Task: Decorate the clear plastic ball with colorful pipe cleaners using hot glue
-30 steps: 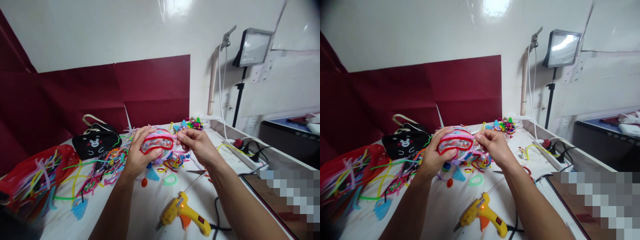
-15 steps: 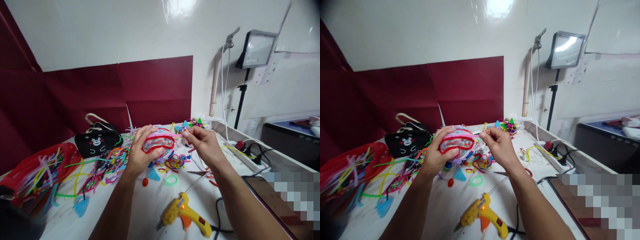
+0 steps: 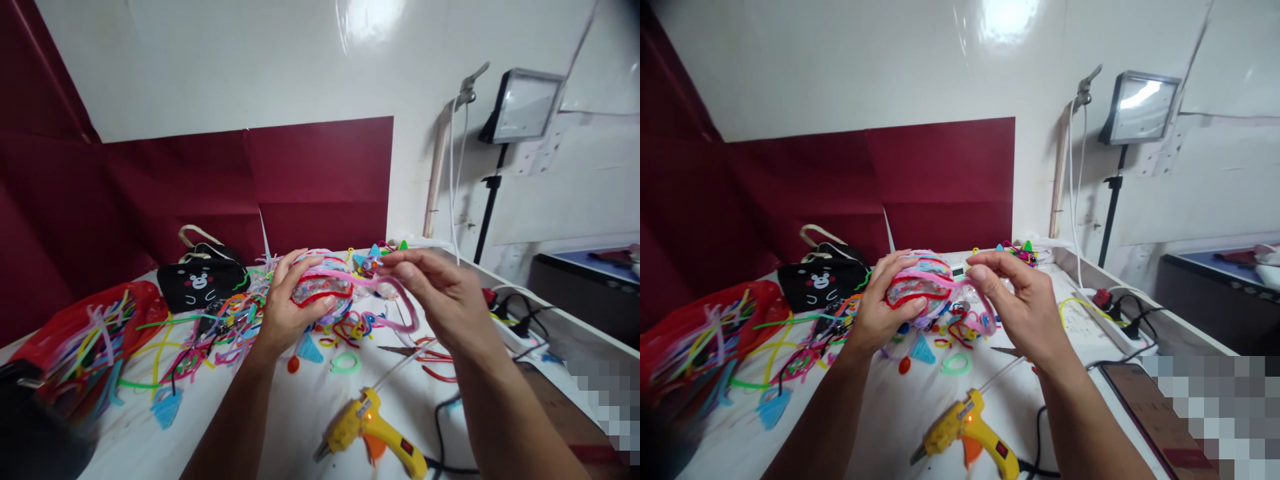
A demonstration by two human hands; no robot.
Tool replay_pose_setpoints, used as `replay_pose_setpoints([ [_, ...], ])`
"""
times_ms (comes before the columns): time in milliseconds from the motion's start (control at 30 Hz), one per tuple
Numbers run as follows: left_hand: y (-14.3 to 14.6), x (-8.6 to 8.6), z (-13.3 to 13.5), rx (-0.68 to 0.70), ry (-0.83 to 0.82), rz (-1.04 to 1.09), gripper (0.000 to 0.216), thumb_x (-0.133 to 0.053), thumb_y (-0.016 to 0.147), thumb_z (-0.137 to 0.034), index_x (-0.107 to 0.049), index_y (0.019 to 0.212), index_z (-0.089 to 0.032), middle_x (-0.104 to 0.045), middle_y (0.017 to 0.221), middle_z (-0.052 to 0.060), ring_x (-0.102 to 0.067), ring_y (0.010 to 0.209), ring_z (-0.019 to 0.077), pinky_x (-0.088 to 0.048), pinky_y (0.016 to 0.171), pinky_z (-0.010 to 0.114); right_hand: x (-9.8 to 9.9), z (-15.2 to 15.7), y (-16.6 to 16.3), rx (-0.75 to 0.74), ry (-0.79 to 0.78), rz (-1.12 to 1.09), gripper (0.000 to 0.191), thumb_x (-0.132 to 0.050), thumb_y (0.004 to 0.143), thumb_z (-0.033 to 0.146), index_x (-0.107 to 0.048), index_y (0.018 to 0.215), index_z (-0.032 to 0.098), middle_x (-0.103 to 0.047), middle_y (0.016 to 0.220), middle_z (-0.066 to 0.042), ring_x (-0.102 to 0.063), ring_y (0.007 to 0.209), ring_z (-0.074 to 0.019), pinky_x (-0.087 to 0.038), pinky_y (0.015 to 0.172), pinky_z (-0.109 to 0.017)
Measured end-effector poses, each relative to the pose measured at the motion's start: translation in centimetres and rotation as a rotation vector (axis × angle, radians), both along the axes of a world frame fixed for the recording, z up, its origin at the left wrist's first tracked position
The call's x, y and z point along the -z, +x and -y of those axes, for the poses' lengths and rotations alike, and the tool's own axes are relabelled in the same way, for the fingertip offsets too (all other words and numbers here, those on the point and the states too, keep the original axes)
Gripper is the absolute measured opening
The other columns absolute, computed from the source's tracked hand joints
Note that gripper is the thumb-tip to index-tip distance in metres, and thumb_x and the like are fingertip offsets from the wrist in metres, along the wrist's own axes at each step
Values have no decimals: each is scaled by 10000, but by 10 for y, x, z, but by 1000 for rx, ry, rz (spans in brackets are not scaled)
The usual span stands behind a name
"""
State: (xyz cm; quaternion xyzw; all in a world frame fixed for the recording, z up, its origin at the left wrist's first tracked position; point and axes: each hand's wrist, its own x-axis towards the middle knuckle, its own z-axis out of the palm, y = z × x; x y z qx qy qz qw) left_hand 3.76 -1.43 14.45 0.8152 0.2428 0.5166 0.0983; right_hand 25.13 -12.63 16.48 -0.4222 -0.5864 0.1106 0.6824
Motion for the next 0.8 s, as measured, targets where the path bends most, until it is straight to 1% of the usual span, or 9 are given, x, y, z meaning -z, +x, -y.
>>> replay_pose_setpoints([
  [133, 0, 0, -1, -30, 17, 26, 502, -744, 779, -354, -630, 1261, -274, -537, 1406, 76, -513, 1343, 297, -399, 1169, 474, 0, 4, 3, 3, 101, -124, 288, -637, 940, 499, -768, 971, 244, -758, 936, -60, -716, 890, -226, -550, 810, -360],
  [267, 2, 1, -2, -34, 53, 57, 503, -741, 778, -373, -631, 1259, -274, -547, 1386, 71, -536, 1317, 299, -431, 1144, 478, 0, -1, 8, 33, 90, -136, 221, -685, 915, 429, -739, 924, 215, -728, 817, -33, -687, 759, -180, -540, 716, -307],
  [333, 2, 1, -3, -28, 107, 75, 504, -753, 768, -400, -640, 1242, -273, -568, 1357, 69, -556, 1292, 301, -444, 1136, 488, 2, -3, 11, 20, -18, -11, 203, -711, 882, 395, -715, 884, 193, -714, 781, -21, -654, 689, -158, -508, 632, -271],
  [400, 3, 0, -5, -38, 139, 76, 501, -764, 767, -409, -643, 1237, -287, -578, 1350, 59, -557, 1291, 298, -448, 1140, 485, 9, -3, 16, -5, -187, 224, 190, -678, 889, 363, -697, 856, 177, -705, 768, -22, -628, 669, -152, -463, 592, -254],
  [533, 4, -1, -9, 21, 227, 106, 519, -777, 772, -430, -631, 1257, -318, -597, 1319, 39, -565, 1279, 291, -449, 1154, 480, 45, 10, 22, -77, -572, 691, 130, -589, 912, 238, -683, 846, 176, -689, 745, -24, -605, 668, -158, -430, 619, -263],
  [600, 4, -1, -11, 49, 242, 111, 517, -781, 778, -442, -626, 1259, -330, -603, 1304, 36, -569, 1271, 292, -459, 1151, 486, 67, 21, 20, -156, -753, 803, 145, -594, 885, 175, -706, 977, 175, -735, 865, -49, -659, 754, -184, -461, 693, -282],
  [667, 4, -1, -11, 63, 242, 116, 511, -782, 784, -451, -622, 1257, -339, -605, 1302, 34, -570, 1269, 294, -461, 1152, 493, 85, 33, 15, -187, -875, 895, 210, -620, 867, 184, -706, 1058, 164, -750, 1010, -95, -694, 890, -236, -476, 758, -309],
  [733, 5, -1, -10, 69, 240, 124, 515, -784, 782, -466, -622, 1254, -339, -602, 1309, 34, -569, 1272, 296, -463, 1152, 500, 96, 42, 7, -190, -942, 963, 299, -634, 881, 245, -680, 1167, 168, -731, 1134, -124, -690, 1014, -279, -475, 821, -335],
  [800, 7, -1, -9, 85, 238, 133, 518, -784, 776, -487, -623, 1244, -336, -600, 1310, 32, -565, 1279, 300, -466, 1149, 503, 102, 46, -3, -196, -996, 1033, 339, -647, 886, 312, -664, 1194, 170, -717, 1155, -137, -692, 1015, -291, -468, 806, -336],
])
